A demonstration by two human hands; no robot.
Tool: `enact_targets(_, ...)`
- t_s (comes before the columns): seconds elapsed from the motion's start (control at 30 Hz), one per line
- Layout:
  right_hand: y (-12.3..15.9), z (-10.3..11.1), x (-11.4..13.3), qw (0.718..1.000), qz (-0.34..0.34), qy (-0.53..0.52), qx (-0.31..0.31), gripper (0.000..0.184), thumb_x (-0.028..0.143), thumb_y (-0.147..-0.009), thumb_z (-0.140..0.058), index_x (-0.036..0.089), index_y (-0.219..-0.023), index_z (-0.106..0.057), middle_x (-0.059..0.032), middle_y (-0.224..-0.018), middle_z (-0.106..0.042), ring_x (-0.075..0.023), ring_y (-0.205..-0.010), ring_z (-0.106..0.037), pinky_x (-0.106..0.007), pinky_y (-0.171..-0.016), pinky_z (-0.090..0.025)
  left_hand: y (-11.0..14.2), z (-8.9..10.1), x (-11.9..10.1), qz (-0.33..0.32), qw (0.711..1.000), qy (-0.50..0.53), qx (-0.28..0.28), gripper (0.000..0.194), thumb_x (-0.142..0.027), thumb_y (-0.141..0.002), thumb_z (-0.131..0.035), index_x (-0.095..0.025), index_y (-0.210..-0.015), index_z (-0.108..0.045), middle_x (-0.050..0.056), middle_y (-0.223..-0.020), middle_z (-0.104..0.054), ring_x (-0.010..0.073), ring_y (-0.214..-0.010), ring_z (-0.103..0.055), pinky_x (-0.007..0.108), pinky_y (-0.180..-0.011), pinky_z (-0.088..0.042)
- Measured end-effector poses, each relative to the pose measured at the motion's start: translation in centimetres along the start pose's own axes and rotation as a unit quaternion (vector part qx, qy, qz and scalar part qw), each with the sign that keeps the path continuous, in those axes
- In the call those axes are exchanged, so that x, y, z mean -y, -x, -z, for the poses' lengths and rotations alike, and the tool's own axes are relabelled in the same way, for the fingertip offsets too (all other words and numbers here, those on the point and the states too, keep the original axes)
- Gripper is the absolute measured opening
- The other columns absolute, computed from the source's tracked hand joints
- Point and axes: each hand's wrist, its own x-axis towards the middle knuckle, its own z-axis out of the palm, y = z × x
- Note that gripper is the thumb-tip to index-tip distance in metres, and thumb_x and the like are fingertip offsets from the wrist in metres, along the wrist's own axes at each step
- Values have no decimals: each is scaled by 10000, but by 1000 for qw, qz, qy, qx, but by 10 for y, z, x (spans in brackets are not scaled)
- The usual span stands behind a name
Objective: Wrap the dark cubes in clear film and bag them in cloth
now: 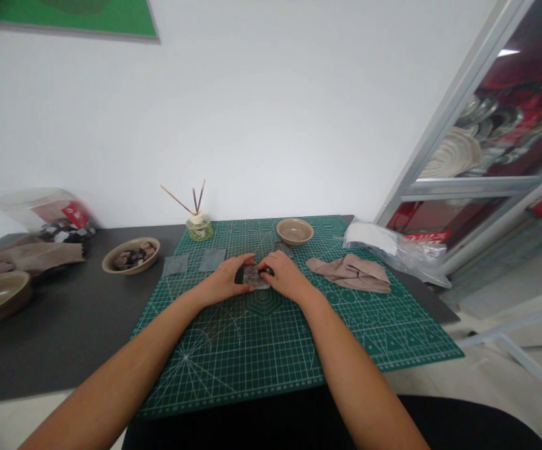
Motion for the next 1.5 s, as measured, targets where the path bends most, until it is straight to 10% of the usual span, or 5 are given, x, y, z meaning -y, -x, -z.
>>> enact_targets(1.5,1,-3,-5,999,33,-10,4,194,64,-806,-608,195,-930,-682,-48,-901,-629,-197,-902,-520,-355,-835,-430,-2,0,0,-6,1000,-2,-1,766,-271,-696,-746,-172,-1368,-394,114,-1296,-582,292,-1208,-519,454,-1050,-371)
